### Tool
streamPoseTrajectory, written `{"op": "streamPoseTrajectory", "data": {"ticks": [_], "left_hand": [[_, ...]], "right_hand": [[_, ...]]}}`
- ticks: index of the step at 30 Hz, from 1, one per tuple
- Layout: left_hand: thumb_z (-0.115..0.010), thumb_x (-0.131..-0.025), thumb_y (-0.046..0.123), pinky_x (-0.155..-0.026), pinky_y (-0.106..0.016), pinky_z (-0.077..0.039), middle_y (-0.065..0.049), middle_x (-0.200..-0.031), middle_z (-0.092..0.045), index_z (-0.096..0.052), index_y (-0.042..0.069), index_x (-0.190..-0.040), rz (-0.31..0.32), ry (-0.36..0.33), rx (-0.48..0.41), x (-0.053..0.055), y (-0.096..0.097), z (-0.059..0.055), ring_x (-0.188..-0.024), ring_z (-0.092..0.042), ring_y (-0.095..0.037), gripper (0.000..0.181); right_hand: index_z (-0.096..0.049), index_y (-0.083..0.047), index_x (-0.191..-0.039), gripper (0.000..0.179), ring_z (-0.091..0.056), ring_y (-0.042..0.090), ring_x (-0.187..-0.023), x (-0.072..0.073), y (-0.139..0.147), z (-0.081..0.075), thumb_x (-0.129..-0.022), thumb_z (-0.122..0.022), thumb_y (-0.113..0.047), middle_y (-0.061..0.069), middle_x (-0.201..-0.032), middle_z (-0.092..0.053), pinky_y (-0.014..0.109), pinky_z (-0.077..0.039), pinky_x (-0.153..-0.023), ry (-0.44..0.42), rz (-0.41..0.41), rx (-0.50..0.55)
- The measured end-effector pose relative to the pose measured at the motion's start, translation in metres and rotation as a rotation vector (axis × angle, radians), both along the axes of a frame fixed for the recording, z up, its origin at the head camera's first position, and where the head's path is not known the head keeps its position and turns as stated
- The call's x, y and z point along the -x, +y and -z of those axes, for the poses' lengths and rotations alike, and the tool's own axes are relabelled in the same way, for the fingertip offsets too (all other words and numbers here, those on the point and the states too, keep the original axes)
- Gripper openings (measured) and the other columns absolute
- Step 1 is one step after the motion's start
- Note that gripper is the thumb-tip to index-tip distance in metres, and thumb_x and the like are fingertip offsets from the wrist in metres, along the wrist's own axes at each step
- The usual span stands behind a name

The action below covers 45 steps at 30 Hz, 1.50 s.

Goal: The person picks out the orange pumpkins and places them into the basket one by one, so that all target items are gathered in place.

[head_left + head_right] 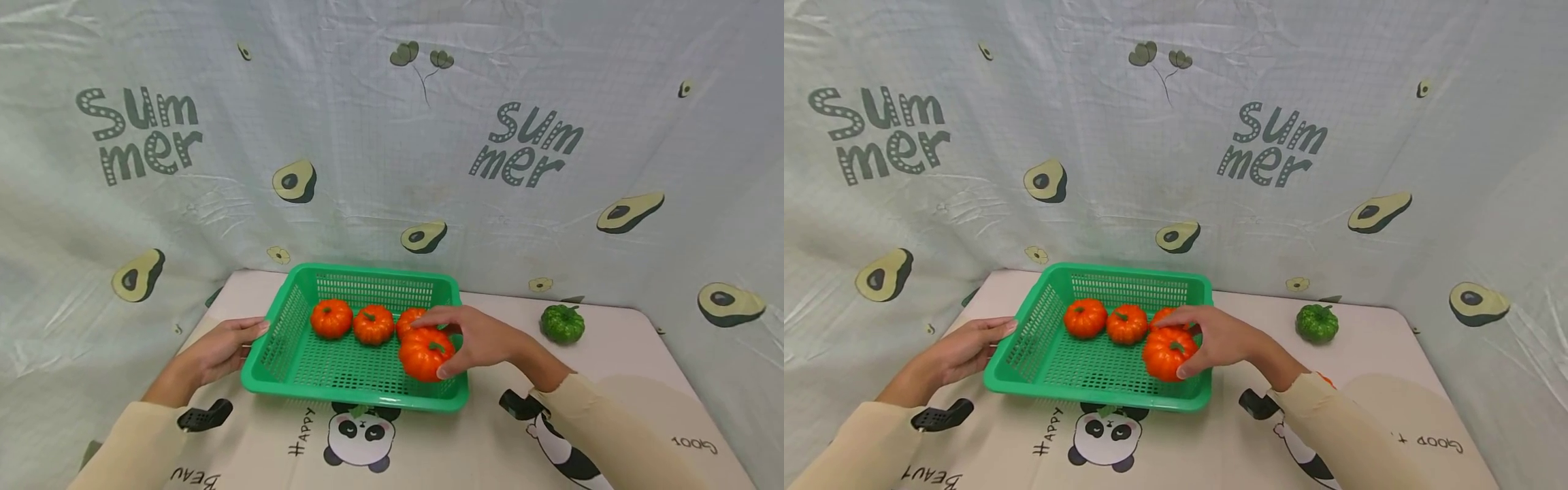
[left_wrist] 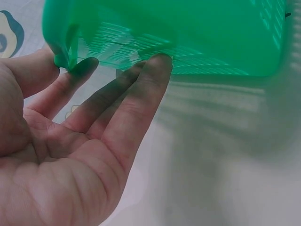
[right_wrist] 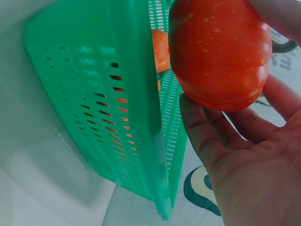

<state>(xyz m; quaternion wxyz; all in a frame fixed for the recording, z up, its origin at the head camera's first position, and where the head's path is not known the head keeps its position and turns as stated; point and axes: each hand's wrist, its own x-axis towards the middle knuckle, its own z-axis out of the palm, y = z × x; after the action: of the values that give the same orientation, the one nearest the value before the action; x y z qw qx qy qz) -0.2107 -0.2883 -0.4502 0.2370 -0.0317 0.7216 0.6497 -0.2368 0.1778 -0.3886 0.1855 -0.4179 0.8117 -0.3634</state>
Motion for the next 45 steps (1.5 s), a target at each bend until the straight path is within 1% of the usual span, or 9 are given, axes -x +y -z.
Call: {"op": "streamPoseTrajectory", "data": {"ticks": [4,8,12,19,26,32,39,42,45], "left_hand": [[-0.055,-0.109,0.038,-0.087,-0.031,-0.062,0.008,-0.11,-0.074,-0.024,-0.006,-0.162,-0.004,-0.002,-0.007,0.0,0.0,-0.001,-0.099,-0.073,-0.01,0.076],[-0.057,-0.108,0.04,-0.087,-0.032,-0.062,0.008,-0.11,-0.075,-0.024,-0.006,-0.162,-0.007,-0.001,-0.004,-0.001,0.001,-0.001,-0.099,-0.073,-0.01,0.079],[-0.056,-0.108,0.038,-0.087,-0.031,-0.062,0.008,-0.109,-0.074,-0.024,-0.007,-0.162,-0.013,0.0,0.0,-0.002,0.0,0.0,-0.099,-0.073,-0.01,0.077],[-0.054,-0.11,0.036,-0.086,-0.031,-0.063,0.009,-0.108,-0.076,-0.024,-0.008,-0.162,-0.014,-0.004,-0.016,-0.004,-0.002,0.0,-0.097,-0.074,-0.009,0.074],[-0.053,-0.11,0.034,-0.086,-0.031,-0.063,0.008,-0.109,-0.075,-0.022,-0.009,-0.162,0.0,0.002,-0.024,-0.004,0.0,0.001,-0.098,-0.074,-0.01,0.074],[-0.054,-0.11,0.036,-0.086,-0.032,-0.062,0.008,-0.109,-0.075,-0.024,-0.007,-0.162,-0.01,0.002,-0.009,-0.004,0.002,0.001,-0.099,-0.073,-0.01,0.074],[-0.054,-0.11,0.036,-0.086,-0.032,-0.062,0.008,-0.109,-0.075,-0.024,-0.008,-0.161,-0.005,0.004,-0.007,-0.003,0.0,0.001,-0.098,-0.073,-0.01,0.074],[-0.054,-0.11,0.036,-0.086,-0.032,-0.062,0.008,-0.108,-0.075,-0.025,-0.008,-0.161,-0.008,0.006,-0.006,-0.003,0.0,0.001,-0.098,-0.073,-0.01,0.073],[-0.053,-0.111,0.036,-0.086,-0.031,-0.062,0.009,-0.108,-0.075,-0.025,-0.007,-0.161,-0.013,0.007,0.001,-0.003,0.001,0.001,-0.098,-0.073,-0.01,0.072]], "right_hand": [[-0.063,-0.013,-0.144,0.073,-0.057,0.021,-0.121,0.001,-0.005,-0.002,-0.078,-0.088,-0.031,0.008,-0.142,-0.062,0.033,-0.054,-0.099,-0.002,0.003,-0.01],[-0.063,-0.015,-0.145,0.074,-0.058,0.021,-0.121,0.002,-0.009,-0.003,-0.077,-0.088,-0.032,0.006,-0.144,-0.061,0.037,-0.054,-0.099,-0.003,0.009,-0.034],[-0.063,-0.016,-0.144,0.073,-0.058,0.02,-0.12,0.004,-0.015,-0.003,-0.078,-0.088,-0.032,0.004,-0.141,-0.063,0.039,-0.054,-0.1,0.002,-0.006,-0.042],[-0.064,-0.018,-0.143,0.072,-0.059,0.017,-0.121,0.006,-0.026,-0.005,-0.077,-0.089,-0.033,0.0,-0.14,-0.064,0.034,-0.054,-0.1,0.022,-0.017,-0.073],[-0.065,-0.017,-0.142,0.072,-0.057,0.022,-0.123,0.009,-0.036,-0.004,-0.076,-0.089,-0.032,0.003,-0.139,-0.064,0.037,-0.054,-0.1,0.022,-0.021,-0.081],[-0.065,-0.016,-0.142,0.072,-0.056,0.023,-0.124,0.011,-0.043,-0.005,-0.076,-0.089,-0.029,0.004,-0.138,-0.064,0.04,-0.054,-0.1,0.017,-0.024,-0.085],[-0.065,-0.018,-0.143,0.072,-0.056,0.021,-0.123,0.013,-0.054,-0.003,-0.076,-0.088,-0.03,0.003,-0.14,-0.063,0.033,-0.055,-0.098,0.024,-0.005,-0.119],[-0.066,-0.02,-0.142,0.071,-0.055,0.019,-0.121,0.014,-0.059,-0.003,-0.076,-0.089,-0.027,0.001,-0.137,-0.064,0.032,-0.055,-0.096,0.017,-0.003,-0.121],[-0.066,-0.021,-0.141,0.07,-0.056,0.019,-0.118,0.015,-0.063,-0.002,-0.075,-0.089,-0.027,0.002,-0.134,-0.065,0.032,-0.055,-0.095,0.014,-0.013,-0.112]]}}
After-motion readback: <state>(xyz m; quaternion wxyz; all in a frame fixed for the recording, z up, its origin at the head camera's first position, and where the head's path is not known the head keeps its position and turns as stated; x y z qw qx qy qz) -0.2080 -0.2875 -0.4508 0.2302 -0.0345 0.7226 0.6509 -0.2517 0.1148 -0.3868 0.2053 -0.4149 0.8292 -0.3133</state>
